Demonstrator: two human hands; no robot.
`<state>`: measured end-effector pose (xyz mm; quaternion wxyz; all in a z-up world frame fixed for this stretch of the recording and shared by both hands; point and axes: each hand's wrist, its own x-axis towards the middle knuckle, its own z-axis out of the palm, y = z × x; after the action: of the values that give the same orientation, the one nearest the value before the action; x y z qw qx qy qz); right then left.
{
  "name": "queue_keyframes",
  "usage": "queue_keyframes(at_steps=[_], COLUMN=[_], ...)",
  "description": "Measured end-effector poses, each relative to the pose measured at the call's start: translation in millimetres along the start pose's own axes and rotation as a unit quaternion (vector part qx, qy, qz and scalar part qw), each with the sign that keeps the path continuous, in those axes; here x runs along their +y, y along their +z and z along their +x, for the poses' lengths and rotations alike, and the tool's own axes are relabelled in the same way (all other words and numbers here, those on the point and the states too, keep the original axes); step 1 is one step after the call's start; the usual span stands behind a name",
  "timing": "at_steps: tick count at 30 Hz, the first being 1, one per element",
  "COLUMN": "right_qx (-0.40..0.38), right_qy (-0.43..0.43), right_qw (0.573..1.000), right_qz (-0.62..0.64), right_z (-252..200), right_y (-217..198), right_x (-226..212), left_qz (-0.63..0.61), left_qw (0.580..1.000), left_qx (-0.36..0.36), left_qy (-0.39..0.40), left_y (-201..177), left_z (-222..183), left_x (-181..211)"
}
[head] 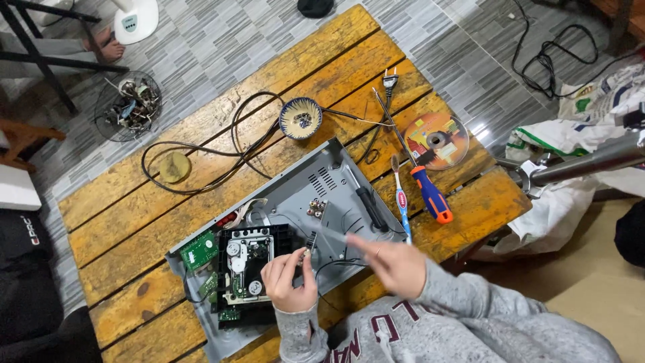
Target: Cleaning and inspecting a circuit board inside an electronic device using a toothbrush and a probe
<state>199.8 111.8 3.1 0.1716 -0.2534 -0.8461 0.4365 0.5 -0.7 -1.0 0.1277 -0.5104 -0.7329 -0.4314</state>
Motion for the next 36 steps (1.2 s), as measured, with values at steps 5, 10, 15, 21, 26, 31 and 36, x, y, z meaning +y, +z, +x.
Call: queue_keyframes(at_steps=[5,10,15,21,26,31,36], right_qx=[0.016,-0.081,0.071,0.095,0.013,0.075,0.049], right_qy=[-0.032,-0.009,-0.024,-0.039,0.05,-0.013,0.004], right_qw=[0.999,0.996,0.995,0.992,0.998,0.997,0.999], right_qz=[-0.006,-0.029,-0.059,0.069,-0.044,0.018,0.022], right_z=[-3,1,7,4,1,5,-4], right_y=[1,10,1,-1,0,10,8], right_x=[2,-4,-1,-37,-20,-7,-15], left_qz=[0.0,-0.009,-0.026,-0.029,-0.029,-0.02,-0.059], left_qw=[1.0,1.0,1.0,0.999,0.999,0.999,0.993], left_qx=[-0.006,0.007,0.013,0.02,0.022,0.025,0.085], left_qy=[0.012,0.007,-0.001,0.008,0.009,0.011,0.052], left_y=[-4,-5,-7,-1,0,1,4], left_z=[2,5,2,-1,3,-1,-4], left_x=[-1,-2,-7,-9,-8,-15,-25])
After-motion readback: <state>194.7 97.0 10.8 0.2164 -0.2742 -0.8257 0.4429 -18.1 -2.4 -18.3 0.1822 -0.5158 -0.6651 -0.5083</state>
